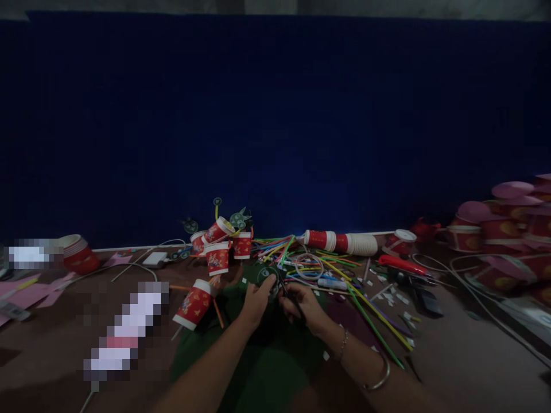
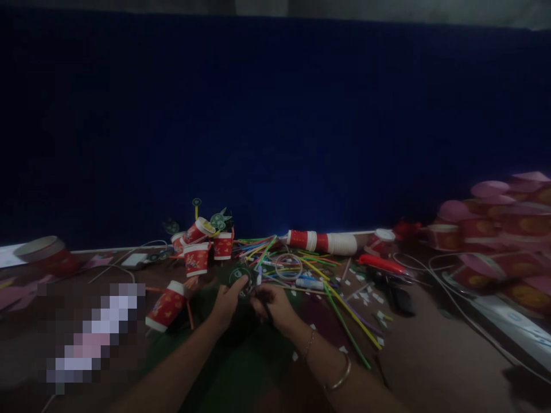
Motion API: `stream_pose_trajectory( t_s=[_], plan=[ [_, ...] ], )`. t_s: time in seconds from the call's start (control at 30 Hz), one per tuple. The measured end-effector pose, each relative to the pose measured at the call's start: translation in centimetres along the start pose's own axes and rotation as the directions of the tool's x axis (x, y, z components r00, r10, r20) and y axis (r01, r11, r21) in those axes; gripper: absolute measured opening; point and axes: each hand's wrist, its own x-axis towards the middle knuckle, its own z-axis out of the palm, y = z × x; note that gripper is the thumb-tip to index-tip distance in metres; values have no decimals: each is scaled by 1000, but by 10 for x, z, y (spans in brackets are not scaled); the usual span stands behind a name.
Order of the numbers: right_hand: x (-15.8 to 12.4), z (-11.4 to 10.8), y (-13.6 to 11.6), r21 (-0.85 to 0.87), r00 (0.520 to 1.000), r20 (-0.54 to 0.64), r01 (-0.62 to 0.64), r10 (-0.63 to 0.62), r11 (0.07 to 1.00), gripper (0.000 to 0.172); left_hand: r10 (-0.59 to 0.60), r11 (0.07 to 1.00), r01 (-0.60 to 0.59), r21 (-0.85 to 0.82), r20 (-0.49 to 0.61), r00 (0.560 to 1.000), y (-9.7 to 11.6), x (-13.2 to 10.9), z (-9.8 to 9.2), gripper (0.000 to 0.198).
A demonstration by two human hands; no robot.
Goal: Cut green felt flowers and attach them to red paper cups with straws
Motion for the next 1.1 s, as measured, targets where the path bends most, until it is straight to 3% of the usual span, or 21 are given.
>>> stream_pose_trajectory(
  t_s=[0.6, 0.9, 1.1],
  plan=[
    [1, -3, 0, -25, 1000, 30, -2, 3, 1000, 20, -16, 999, 18, -26, 81, 997, 4, 4, -4, 21],
    [2, -2, -1, -5, 999, -37, 9, -9, 1000, 27, -100, 990, 98, -101, -19, 995, -7, 7, -1, 35],
    [2, -2, 1, -15, 999, -38, -3, 2, 1000, 29, -42, 997, 48, -67, 80, 996, -6, 7, -1, 36]
  ],
)
